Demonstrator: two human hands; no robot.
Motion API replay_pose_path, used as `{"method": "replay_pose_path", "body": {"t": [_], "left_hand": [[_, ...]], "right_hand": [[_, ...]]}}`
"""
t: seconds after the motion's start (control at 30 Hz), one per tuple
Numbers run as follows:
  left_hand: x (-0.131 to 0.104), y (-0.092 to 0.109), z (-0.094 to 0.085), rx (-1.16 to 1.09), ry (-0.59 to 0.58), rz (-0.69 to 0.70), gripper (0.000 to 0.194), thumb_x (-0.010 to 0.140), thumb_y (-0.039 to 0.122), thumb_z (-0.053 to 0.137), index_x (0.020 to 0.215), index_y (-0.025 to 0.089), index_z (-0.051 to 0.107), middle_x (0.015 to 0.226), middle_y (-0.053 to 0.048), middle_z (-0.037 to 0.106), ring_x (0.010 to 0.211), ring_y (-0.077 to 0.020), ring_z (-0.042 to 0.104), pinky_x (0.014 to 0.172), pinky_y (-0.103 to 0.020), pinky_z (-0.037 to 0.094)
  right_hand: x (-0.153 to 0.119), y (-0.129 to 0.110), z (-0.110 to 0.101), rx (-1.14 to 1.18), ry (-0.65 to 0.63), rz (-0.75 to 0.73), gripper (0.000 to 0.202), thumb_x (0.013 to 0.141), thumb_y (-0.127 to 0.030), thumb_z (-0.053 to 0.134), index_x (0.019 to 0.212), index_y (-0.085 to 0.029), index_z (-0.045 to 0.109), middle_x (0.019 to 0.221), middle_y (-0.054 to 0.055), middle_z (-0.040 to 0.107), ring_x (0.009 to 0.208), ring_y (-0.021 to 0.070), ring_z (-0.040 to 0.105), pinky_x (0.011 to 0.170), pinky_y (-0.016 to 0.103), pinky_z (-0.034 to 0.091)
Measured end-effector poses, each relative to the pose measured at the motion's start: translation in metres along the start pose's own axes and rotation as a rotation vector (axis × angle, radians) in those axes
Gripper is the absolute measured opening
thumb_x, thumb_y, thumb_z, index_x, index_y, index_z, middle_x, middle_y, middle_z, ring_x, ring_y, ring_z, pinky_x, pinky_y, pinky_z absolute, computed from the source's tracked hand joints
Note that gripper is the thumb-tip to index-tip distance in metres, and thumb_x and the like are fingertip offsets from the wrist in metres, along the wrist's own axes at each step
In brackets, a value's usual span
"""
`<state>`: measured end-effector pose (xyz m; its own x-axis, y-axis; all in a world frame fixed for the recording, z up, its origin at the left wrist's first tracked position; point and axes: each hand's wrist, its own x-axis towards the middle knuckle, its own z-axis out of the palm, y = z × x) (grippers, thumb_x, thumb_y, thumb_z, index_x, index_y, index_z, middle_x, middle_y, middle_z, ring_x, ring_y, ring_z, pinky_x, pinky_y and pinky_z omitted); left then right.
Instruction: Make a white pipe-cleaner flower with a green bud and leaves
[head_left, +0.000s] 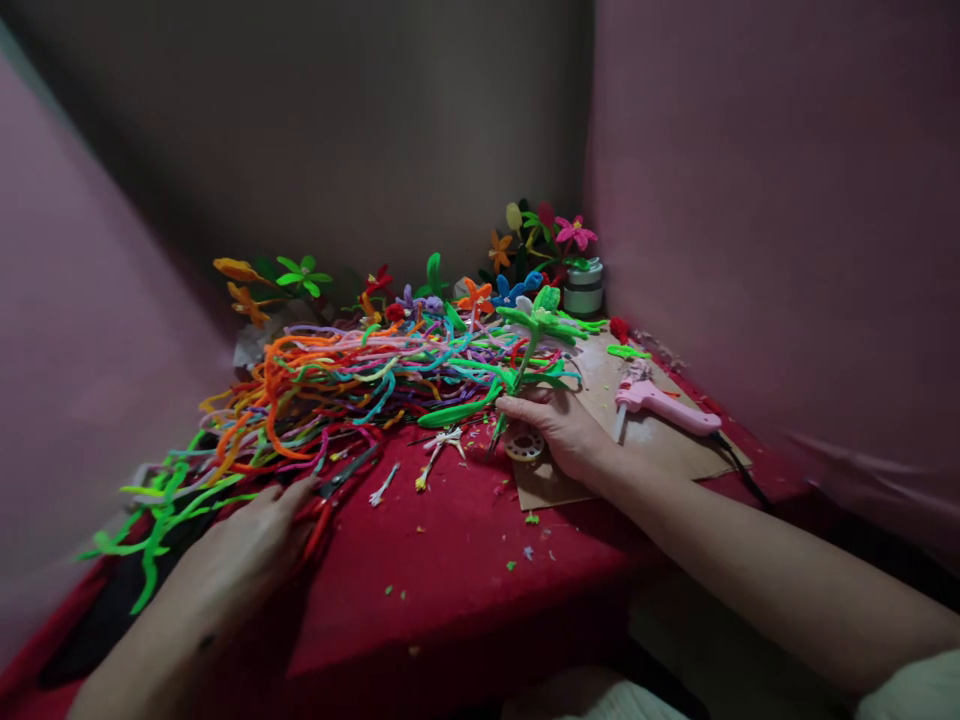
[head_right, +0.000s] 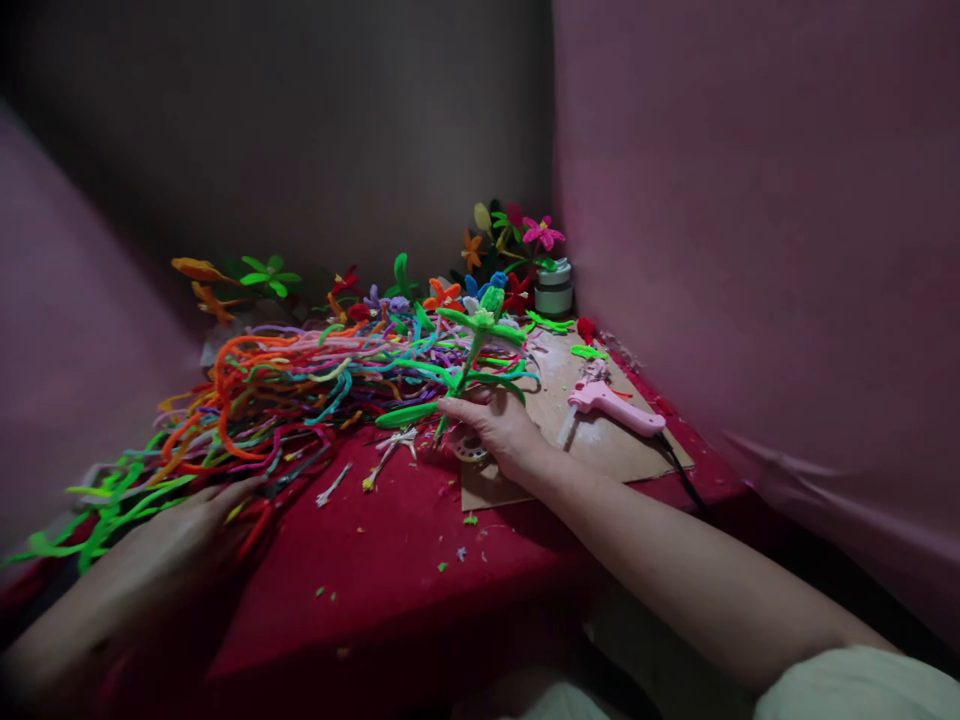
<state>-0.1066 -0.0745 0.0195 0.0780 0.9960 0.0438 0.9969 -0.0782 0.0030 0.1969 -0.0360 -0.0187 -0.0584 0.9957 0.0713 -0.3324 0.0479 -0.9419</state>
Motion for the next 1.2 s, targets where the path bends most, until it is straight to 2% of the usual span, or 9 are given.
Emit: {"method": "replay_pose_path", "body": {"t": [0.07, 0.13, 0.3, 0.47, 0.67, 0.77, 0.97, 1.1, 1.2], "left_hand": [[0.005, 0.003, 0.002, 0.131, -0.049, 0.053, 0.029, 0.083, 0.027, 0.038, 0.098, 0.015, 0.061, 0.085, -0.010, 0.067, 0.078, -0.0234, 0.062, 0.073, -0.032, 0.045], [0.009, 0.025, 0.002, 0.081, 0.070, 0.079, 0.029, 0.086, 0.029, 0.036, 0.100, 0.017, 0.059, 0.097, -0.011, 0.065, 0.088, -0.0240, 0.060, 0.078, -0.033, 0.044], [0.017, 0.120, -0.002, -0.341, 0.149, 0.373, 0.030, 0.088, 0.039, 0.039, 0.095, 0.021, 0.061, 0.095, -0.005, 0.068, 0.084, -0.0176, 0.062, 0.074, -0.025, 0.044], [0.029, 0.169, 0.003, -0.097, 0.200, 0.344, 0.023, 0.087, 0.031, 0.039, 0.086, 0.019, 0.060, 0.083, -0.007, 0.068, 0.074, -0.0213, 0.063, 0.059, -0.028, 0.038], [0.047, 0.167, 0.011, -0.152, 0.290, 0.350, 0.020, 0.085, 0.027, 0.040, 0.085, 0.017, 0.057, 0.083, -0.008, 0.065, 0.076, -0.0207, 0.061, 0.061, -0.028, 0.037], [0.058, 0.157, 0.011, -0.394, 0.323, 0.324, 0.021, 0.083, 0.025, 0.041, 0.071, 0.018, 0.055, 0.069, -0.004, 0.062, 0.064, -0.0166, 0.058, 0.058, -0.026, 0.037], [0.071, 0.136, 0.008, -1.362, 0.004, 0.144, 0.015, 0.075, 0.030, 0.055, 0.073, 0.015, 0.055, 0.059, 0.000, 0.060, 0.048, -0.0126, 0.056, 0.048, -0.024, 0.044], [0.071, 0.130, 0.014, -1.725, -0.095, 0.087, 0.018, 0.069, 0.027, 0.064, 0.079, 0.014, 0.057, 0.065, -0.002, 0.064, 0.052, -0.0120, 0.059, 0.052, -0.024, 0.047], [0.072, 0.127, 0.020, -1.892, -0.116, 0.098, 0.019, 0.064, 0.017, 0.068, 0.078, 0.014, 0.055, 0.067, 0.000, 0.063, 0.053, -0.0096, 0.057, 0.052, -0.023, 0.046]], "right_hand": [[0.000, 0.001, 0.000, -0.013, -0.002, 0.000, 0.023, 0.064, -0.035, 0.072, 0.066, -0.015, 0.059, 0.056, -0.003, 0.054, 0.048, 0.0088, 0.048, 0.049, 0.024, 0.036], [-0.002, 0.001, 0.001, -0.032, 0.010, 0.032, 0.028, 0.063, -0.037, 0.073, 0.060, -0.015, 0.055, 0.052, -0.004, 0.050, 0.046, 0.0084, 0.045, 0.048, 0.024, 0.034], [-0.006, 0.002, 0.004, -0.049, 0.047, -0.006, 0.028, 0.061, -0.037, 0.073, 0.063, -0.015, 0.058, 0.055, -0.004, 0.053, 0.049, 0.0085, 0.045, 0.051, 0.024, 0.034], [-0.004, 0.007, 0.001, -0.057, 0.031, -0.002, 0.029, 0.063, -0.040, 0.071, 0.068, -0.014, 0.061, 0.058, -0.002, 0.054, 0.050, 0.0098, 0.045, 0.051, 0.025, 0.034], [-0.001, 0.004, 0.002, -0.171, 0.019, -0.096, 0.023, 0.067, -0.040, 0.065, 0.064, -0.017, 0.062, 0.062, -0.002, 0.057, 0.058, 0.0128, 0.050, 0.056, 0.026, 0.038], [-0.002, 0.003, 0.002, -0.186, -0.009, -0.140, 0.018, 0.073, -0.036, 0.059, 0.073, -0.019, 0.065, 0.070, -0.001, 0.062, 0.064, 0.0140, 0.053, 0.062, 0.027, 0.040], [-0.014, 0.006, -0.005, -0.745, -0.075, -0.452, 0.025, 0.072, -0.014, 0.054, 0.093, -0.017, 0.066, 0.091, 0.006, 0.063, 0.086, 0.0183, 0.057, 0.078, 0.031, 0.044], [-0.023, 0.007, -0.008, -1.288, -0.209, -0.593, 0.022, 0.076, -0.014, 0.053, 0.096, -0.013, 0.064, 0.089, 0.011, 0.060, 0.086, 0.0224, 0.051, 0.077, 0.036, 0.042], [-0.023, 0.010, -0.013, -1.383, -0.218, -0.586, 0.021, 0.082, -0.012, 0.047, 0.096, -0.013, 0.062, 0.083, 0.010, 0.060, 0.081, 0.0215, 0.050, 0.074, 0.036, 0.042]]}}
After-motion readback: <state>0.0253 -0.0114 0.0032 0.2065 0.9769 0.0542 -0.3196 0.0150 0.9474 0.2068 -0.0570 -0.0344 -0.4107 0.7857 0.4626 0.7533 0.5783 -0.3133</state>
